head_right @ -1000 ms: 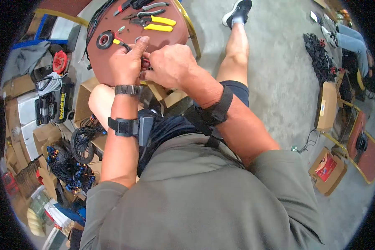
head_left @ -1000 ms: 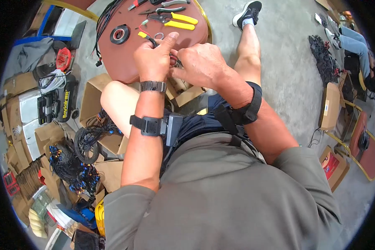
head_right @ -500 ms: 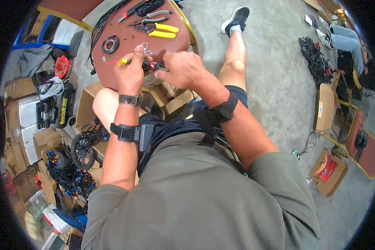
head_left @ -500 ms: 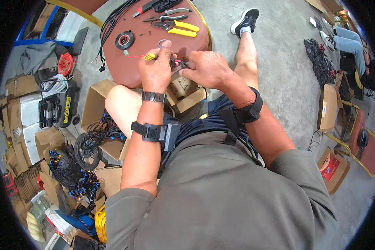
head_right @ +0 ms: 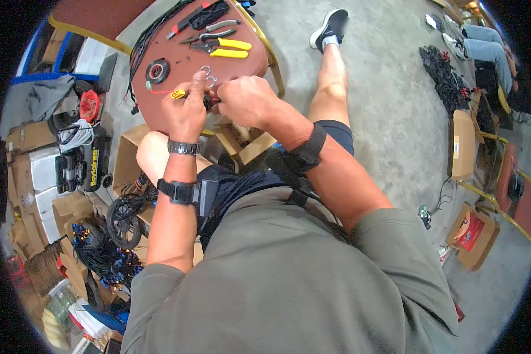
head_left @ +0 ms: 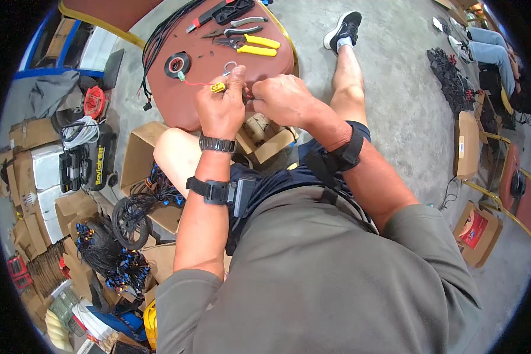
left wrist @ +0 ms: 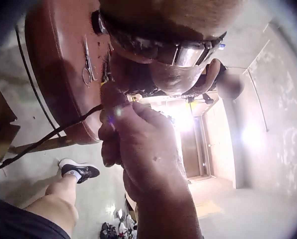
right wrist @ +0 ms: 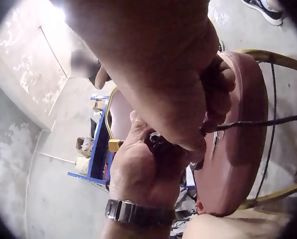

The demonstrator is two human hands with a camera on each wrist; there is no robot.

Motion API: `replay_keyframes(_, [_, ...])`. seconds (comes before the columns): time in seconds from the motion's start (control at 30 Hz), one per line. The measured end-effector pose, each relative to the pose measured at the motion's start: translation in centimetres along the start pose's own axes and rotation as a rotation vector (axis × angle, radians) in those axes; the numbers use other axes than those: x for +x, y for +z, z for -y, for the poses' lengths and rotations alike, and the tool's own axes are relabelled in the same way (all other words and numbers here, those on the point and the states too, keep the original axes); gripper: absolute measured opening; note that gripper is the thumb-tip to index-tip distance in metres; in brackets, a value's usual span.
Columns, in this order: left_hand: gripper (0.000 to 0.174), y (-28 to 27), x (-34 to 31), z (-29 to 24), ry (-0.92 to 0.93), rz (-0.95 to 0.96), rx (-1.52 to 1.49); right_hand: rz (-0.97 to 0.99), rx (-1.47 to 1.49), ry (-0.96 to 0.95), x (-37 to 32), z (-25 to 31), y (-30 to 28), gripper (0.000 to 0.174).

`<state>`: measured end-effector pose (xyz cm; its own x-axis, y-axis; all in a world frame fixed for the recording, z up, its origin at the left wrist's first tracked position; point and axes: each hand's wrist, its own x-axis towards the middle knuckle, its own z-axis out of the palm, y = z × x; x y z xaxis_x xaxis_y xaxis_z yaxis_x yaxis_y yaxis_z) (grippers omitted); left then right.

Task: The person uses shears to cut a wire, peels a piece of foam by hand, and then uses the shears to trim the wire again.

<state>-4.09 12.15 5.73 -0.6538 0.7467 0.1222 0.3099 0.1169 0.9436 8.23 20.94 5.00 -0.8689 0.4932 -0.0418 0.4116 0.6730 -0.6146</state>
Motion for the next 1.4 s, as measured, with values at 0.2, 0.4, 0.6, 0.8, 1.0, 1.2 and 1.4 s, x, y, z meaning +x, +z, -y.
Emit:
replay_keyframes(0.2, [0.042, -0.5, 0.1, 0.1, -0.156, -0.032, -0.184, 0.116, 0.475, 0.107, 0.2, -0.8, -0.3, 0.032])
replay_keyframes(0.4, [0.065, -1.3, 1.4, 1.3, -0.547, -0.114, -0.283, 0.095, 0.636, 0.175, -0.5, 0.4, 1.8, 0.033])
replay_keyframes(0.6, [0.066, -1.6, -0.3, 2.1, -0.728, -0.143, -0.504, -0.038, 0.405, -0.017, -2.9, 1.7, 3.2, 0.028])
replay_keyframes(0.8, [0.061, -1.8, -1.6, 1.4, -0.750, -0.147, -0.536, -0.111, 0.348, -0.122, -4.8, 2.1, 3.4, 0.027])
replay_keyframes(1.0, [0.058, -2.2, -2.0, 1.3, -0.737, -0.151, -0.544, -0.129, 0.341, -0.179, -5.5, 1.8, 4.4, 0.027])
replay_keyframes(1.2, [0.060, -2.3, -2.1, 2.3, -0.737, -0.033, -0.588, -0.063, 0.502, -0.092, -5.5, 1.4, 4.1, 0.026])
replay_keyframes(1.4, [0.052, -1.9, -2.2, 2.3, -0.316, 0.071, -0.765, 0.016, 0.608, 0.077, -3.2, 1.4, 2.2, 0.029])
